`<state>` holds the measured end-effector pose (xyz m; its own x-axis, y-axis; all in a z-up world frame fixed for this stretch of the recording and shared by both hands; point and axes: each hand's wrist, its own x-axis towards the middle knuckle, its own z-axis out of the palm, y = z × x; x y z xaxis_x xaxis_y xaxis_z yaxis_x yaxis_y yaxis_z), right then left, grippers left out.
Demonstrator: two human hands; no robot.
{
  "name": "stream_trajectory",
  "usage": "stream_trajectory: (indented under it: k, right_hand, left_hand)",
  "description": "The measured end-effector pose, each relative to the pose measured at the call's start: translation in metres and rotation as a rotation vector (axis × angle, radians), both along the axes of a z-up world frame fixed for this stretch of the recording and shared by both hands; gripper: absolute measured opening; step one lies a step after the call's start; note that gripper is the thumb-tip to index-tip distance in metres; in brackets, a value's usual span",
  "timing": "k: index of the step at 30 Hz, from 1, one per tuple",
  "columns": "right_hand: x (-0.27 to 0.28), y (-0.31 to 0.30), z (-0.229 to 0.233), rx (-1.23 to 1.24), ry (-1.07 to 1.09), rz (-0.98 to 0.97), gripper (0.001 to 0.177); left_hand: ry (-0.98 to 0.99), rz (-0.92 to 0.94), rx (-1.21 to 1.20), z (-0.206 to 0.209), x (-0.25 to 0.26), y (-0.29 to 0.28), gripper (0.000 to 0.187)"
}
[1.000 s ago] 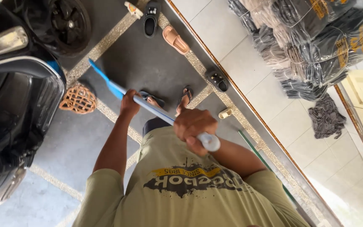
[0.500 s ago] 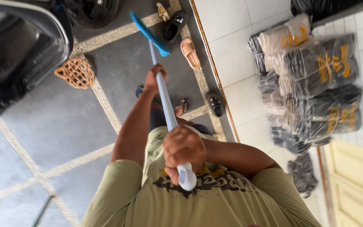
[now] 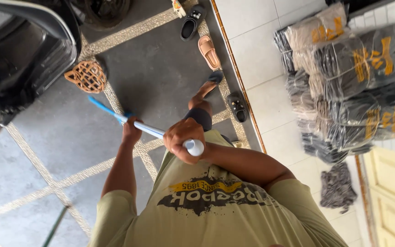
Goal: The person sweeps a tiled garage floor using a blue broom, moving debris toward the center and then toward the entrance. The person navigates around a parked car and a scooter while sweeping.
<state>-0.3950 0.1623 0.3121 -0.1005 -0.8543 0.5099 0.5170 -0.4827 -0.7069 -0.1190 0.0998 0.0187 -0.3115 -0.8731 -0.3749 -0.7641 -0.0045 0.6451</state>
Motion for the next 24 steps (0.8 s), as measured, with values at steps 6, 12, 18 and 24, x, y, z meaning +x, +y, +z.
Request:
stream_trajectory:
  k: [6,12,18,24]
  right_hand:
    - [-0.01,0.003,0.018,0.041,0.075,-0.063,0.018]
    - [-0.015,-0.024,0.036,0.013,0.126,-0.142,0.017]
    - [-0.008,-0.06,0.053,-0.029,0.193,-0.226,0.019]
    - [-0.012,-0.085,0.053,-0.08,0.25,-0.296,0.02]
  left_hand:
    - [0.055,-0.102,-0.027,0.004,-0.014,-0.008,0.009]
    - [0.046,-0.125,0.025,-0.007,-0.039,-0.077,0.007]
    - [0.124,-0.23,-0.005,-0.003,-0.056,-0.147,0.002]
    - [0.13,-0.274,0.02,0.006,-0.076,-0.191,0.004]
